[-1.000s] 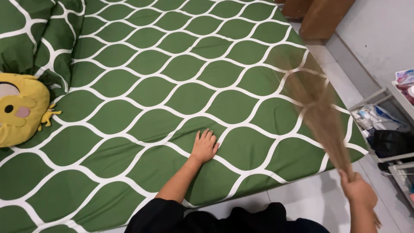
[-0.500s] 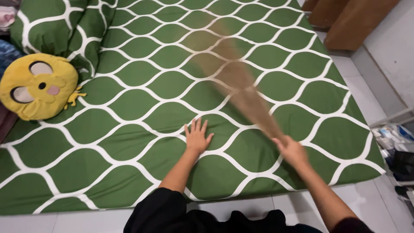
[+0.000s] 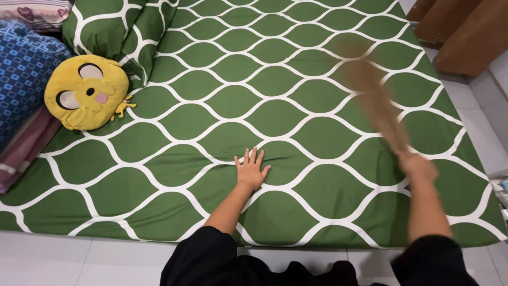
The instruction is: The person sits on a bed and uses a traditional straw broom to sweep the green patterned bedsheet. They repeatedly sweep the surface in back-and-forth motions, moving across different areas of the bed.
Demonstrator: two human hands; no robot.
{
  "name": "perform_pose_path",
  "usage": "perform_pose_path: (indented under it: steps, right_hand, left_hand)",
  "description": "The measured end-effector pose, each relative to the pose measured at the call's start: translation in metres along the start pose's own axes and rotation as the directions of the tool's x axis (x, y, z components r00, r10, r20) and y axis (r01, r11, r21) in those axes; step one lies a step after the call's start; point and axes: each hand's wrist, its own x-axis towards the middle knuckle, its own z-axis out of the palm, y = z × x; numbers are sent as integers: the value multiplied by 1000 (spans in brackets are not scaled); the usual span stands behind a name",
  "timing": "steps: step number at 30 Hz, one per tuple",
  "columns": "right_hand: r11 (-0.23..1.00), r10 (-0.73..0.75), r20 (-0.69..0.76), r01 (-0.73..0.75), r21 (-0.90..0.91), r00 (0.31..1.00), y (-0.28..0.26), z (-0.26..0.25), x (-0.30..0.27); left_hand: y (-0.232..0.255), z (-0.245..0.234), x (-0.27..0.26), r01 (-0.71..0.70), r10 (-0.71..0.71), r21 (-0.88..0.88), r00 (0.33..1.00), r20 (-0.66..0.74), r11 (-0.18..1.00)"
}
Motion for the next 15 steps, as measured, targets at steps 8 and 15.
perform_pose_path:
  steps: [8, 15]
  right_hand:
    - [845, -84, -310, 232, 481, 947, -95, 25, -1]
    - [663, -691, 23, 620, 420, 723, -256, 98, -163]
  left_hand:
    - [7, -2, 3, -84, 84, 214, 996, 10, 973]
    - [-13, -20, 15, 59, -43, -160, 994, 105, 985]
